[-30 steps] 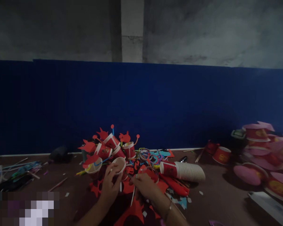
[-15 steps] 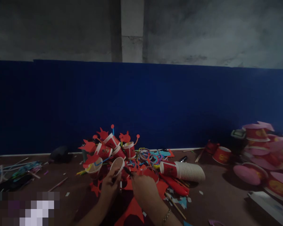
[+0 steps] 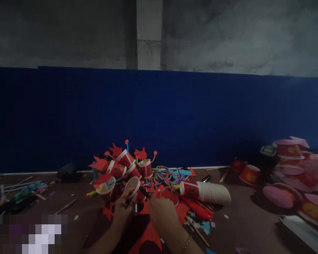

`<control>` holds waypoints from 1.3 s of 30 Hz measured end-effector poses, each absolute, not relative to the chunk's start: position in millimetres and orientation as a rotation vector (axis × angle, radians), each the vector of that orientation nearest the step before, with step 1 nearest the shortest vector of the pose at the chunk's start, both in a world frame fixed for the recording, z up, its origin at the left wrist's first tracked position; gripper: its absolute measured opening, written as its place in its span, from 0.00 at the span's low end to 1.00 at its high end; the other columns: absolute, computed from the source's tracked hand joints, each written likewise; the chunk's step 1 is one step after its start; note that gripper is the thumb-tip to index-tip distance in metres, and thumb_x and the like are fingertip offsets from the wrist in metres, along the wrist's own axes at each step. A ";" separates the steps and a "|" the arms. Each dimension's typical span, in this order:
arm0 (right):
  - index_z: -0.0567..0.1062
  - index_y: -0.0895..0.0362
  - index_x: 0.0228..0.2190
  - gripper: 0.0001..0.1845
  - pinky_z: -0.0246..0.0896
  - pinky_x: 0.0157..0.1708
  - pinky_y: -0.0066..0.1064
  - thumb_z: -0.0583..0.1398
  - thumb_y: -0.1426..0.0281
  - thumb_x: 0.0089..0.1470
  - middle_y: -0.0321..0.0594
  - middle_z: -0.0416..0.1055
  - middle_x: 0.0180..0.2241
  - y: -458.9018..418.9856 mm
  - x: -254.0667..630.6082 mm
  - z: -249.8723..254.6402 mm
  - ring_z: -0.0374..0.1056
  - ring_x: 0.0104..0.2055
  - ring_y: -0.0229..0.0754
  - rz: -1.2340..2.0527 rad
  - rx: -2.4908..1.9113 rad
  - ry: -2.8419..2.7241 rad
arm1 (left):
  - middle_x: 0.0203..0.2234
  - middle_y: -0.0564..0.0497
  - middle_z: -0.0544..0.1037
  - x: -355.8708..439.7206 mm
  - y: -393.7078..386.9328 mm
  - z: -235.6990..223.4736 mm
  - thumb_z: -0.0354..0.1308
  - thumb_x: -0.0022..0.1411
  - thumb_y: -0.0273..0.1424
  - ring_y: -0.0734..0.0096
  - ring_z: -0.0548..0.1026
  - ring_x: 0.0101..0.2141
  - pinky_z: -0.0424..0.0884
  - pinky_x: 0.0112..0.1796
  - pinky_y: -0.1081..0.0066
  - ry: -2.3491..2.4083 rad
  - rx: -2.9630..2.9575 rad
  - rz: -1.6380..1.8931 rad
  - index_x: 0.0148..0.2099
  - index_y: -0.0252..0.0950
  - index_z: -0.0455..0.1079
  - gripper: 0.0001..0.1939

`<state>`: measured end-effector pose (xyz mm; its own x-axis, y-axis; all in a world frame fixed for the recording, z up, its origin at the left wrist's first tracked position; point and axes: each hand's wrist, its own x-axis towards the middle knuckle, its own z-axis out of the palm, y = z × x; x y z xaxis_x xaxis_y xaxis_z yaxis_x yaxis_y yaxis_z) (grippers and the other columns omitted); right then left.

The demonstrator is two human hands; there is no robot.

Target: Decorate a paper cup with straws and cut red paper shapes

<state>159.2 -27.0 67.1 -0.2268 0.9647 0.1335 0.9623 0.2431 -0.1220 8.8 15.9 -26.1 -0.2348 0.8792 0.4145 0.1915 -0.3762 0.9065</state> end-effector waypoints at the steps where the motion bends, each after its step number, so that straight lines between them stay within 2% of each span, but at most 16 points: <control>1: 0.74 0.57 0.39 0.18 0.57 0.24 0.29 0.45 0.69 0.61 0.48 0.77 0.28 -27.1 158.9 67.7 0.75 0.31 0.50 0.022 -1.832 -2.332 | 0.39 0.42 0.78 8.6 16.2 -27.0 0.58 0.52 0.39 0.57 0.75 0.41 0.70 0.44 0.60 1.294 1.484 1.658 0.42 0.33 0.72 0.17; 7: 0.74 0.57 0.39 0.17 0.58 0.26 0.29 0.46 0.69 0.61 0.49 0.77 0.30 -28.3 156.4 72.1 0.75 0.32 0.50 0.048 -1.863 -2.326 | 0.40 0.41 0.78 9.9 15.9 -28.1 0.55 0.55 0.39 0.57 0.75 0.42 0.71 0.43 0.61 1.287 1.494 1.649 0.43 0.33 0.71 0.18; 12: 0.73 0.55 0.40 0.17 0.59 0.25 0.31 0.46 0.71 0.60 0.48 0.78 0.29 -27.9 156.7 67.2 0.75 0.31 0.52 -0.055 -1.847 -2.361 | 0.39 0.42 0.78 10.0 14.6 -24.9 0.55 0.56 0.37 0.58 0.76 0.41 0.72 0.42 0.63 1.271 1.562 1.637 0.43 0.33 0.71 0.16; 17: 0.74 0.58 0.37 0.16 0.60 0.27 0.31 0.47 0.72 0.58 0.50 0.77 0.28 -27.2 158.0 63.9 0.74 0.31 0.50 0.012 -1.799 -2.327 | 0.38 0.43 0.79 8.4 13.3 -20.5 0.54 0.56 0.35 0.59 0.76 0.40 0.72 0.41 0.64 1.299 1.666 1.634 0.41 0.34 0.73 0.13; 19: 0.74 0.60 0.32 0.17 0.60 0.25 0.28 0.46 0.71 0.59 0.48 0.76 0.24 -25.7 157.8 62.2 0.74 0.27 0.45 0.271 -1.765 -2.214 | 0.37 0.43 0.79 8.4 12.1 -18.6 0.53 0.56 0.34 0.59 0.76 0.38 0.73 0.39 0.63 1.325 1.712 1.641 0.41 0.35 0.73 0.13; 23: 0.71 0.60 0.32 0.19 0.53 0.13 0.22 0.42 0.68 0.59 0.34 0.67 0.12 -19.8 157.4 56.6 0.62 0.11 0.35 1.216 -1.666 -1.765 | 0.34 0.44 0.79 10.6 9.6 -16.7 0.53 0.54 0.32 0.58 0.76 0.36 0.72 0.38 0.60 1.353 1.830 1.655 0.40 0.38 0.74 0.12; 24: 0.70 0.60 0.33 0.18 0.52 0.12 0.21 0.42 0.68 0.59 0.32 0.66 0.12 -18.1 157.6 54.9 0.61 0.10 0.34 1.367 -1.614 -1.672 | 0.34 0.45 0.80 11.4 9.2 -16.9 0.53 0.54 0.33 0.57 0.76 0.37 0.72 0.39 0.59 1.357 1.859 1.658 0.38 0.39 0.74 0.11; 26: 0.69 0.59 0.33 0.18 0.52 0.11 0.21 0.42 0.67 0.59 0.31 0.66 0.12 -15.2 158.2 51.7 0.60 0.10 0.34 1.466 -1.546 -1.607 | 0.33 0.45 0.80 12.6 8.7 -17.8 0.54 0.53 0.33 0.56 0.75 0.38 0.70 0.41 0.57 1.369 1.904 1.657 0.37 0.40 0.74 0.10; 28: 0.70 0.59 0.32 0.18 0.52 0.12 0.22 0.43 0.67 0.59 0.33 0.67 0.12 -13.7 159.1 49.5 0.61 0.11 0.35 1.309 -1.605 -1.700 | 0.33 0.45 0.80 12.9 8.7 -18.9 0.53 0.53 0.33 0.55 0.75 0.38 0.69 0.42 0.55 1.391 1.926 1.648 0.38 0.40 0.74 0.11; 31: 0.72 0.60 0.27 0.18 0.57 0.19 0.25 0.46 0.68 0.58 0.42 0.73 0.19 -15.5 160.6 50.5 0.70 0.20 0.40 0.663 -1.715 -2.017 | 0.33 0.44 0.79 12.1 8.7 -19.6 0.52 0.53 0.31 0.54 0.75 0.36 0.68 0.42 0.52 1.413 1.951 1.602 0.38 0.39 0.74 0.12; 34: 0.75 0.57 0.33 0.16 0.59 0.25 0.29 0.48 0.71 0.58 0.48 0.77 0.28 -20.5 161.5 55.3 0.74 0.30 0.48 0.117 -1.768 -2.250 | 0.32 0.47 0.80 11.1 8.3 -18.2 0.53 0.55 0.32 0.54 0.75 0.37 0.65 0.45 0.48 1.399 1.987 1.540 0.36 0.41 0.75 0.10; 37: 0.73 0.53 0.42 0.17 0.58 0.24 0.30 0.47 0.74 0.58 0.47 0.77 0.29 -23.8 162.2 57.6 0.74 0.31 0.50 -0.061 -1.801 -2.331 | 0.37 0.46 0.79 11.4 6.6 -14.3 0.55 0.55 0.34 0.53 0.74 0.41 0.64 0.47 0.51 1.400 1.973 1.548 0.42 0.42 0.73 0.12; 39: 0.74 0.53 0.40 0.16 0.58 0.25 0.29 0.48 0.72 0.58 0.46 0.76 0.29 -23.2 162.8 56.1 0.73 0.31 0.49 -0.024 -1.746 -2.273 | 0.44 0.43 0.75 12.3 4.5 -10.7 0.55 0.55 0.35 0.54 0.71 0.46 0.66 0.46 0.54 1.423 1.926 1.599 0.51 0.39 0.67 0.19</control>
